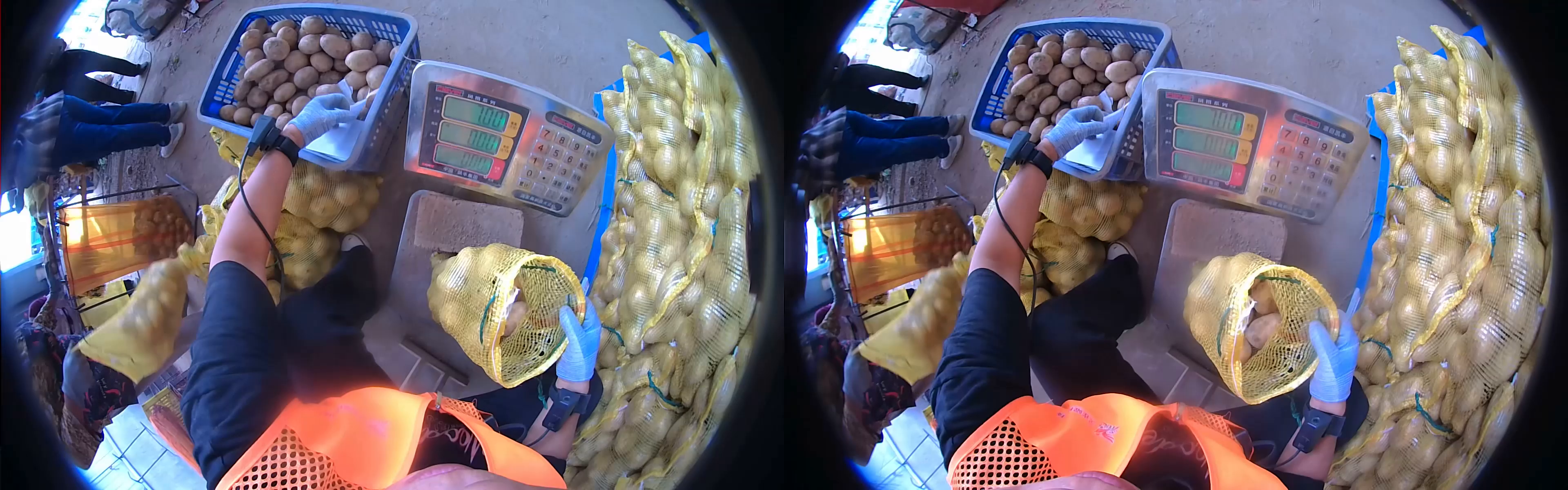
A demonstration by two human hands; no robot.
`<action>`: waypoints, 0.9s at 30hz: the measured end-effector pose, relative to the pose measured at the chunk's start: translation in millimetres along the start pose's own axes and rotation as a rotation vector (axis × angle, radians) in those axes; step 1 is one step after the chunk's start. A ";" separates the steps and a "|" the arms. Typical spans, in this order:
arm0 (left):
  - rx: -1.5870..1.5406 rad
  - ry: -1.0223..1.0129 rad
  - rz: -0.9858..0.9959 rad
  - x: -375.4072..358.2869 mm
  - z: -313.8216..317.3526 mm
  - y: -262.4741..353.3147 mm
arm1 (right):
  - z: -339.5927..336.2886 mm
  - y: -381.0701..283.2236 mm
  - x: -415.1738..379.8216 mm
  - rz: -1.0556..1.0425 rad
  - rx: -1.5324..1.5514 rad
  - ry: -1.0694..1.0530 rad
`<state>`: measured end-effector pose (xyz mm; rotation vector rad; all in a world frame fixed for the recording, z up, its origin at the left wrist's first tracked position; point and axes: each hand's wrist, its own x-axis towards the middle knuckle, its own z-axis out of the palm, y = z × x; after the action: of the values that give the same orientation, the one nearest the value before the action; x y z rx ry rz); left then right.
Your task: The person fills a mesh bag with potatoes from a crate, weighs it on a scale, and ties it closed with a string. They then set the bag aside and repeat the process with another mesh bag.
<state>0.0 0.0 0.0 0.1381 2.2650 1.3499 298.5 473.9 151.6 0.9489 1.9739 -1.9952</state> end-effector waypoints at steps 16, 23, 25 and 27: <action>-0.036 0.763 0.255 26.7 -15.0 20.7 | 4.1 1.8 -14.1 0.002 0.001 0.040; -0.227 1.014 0.050 90.0 -4.2 39.2 | 10.3 3.7 -7.6 0.007 0.011 0.067; -0.247 1.162 -0.274 102.7 7.3 45.3 | 9.7 1.9 -6.8 0.029 0.003 0.058; -0.459 1.089 -0.314 114.8 11.3 27.3 | 8.9 -0.4 -7.2 0.054 -0.005 0.054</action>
<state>-99.3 60.6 -22.8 -1.3384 2.4436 1.9801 301.2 463.3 155.0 1.0537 1.9582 -1.9545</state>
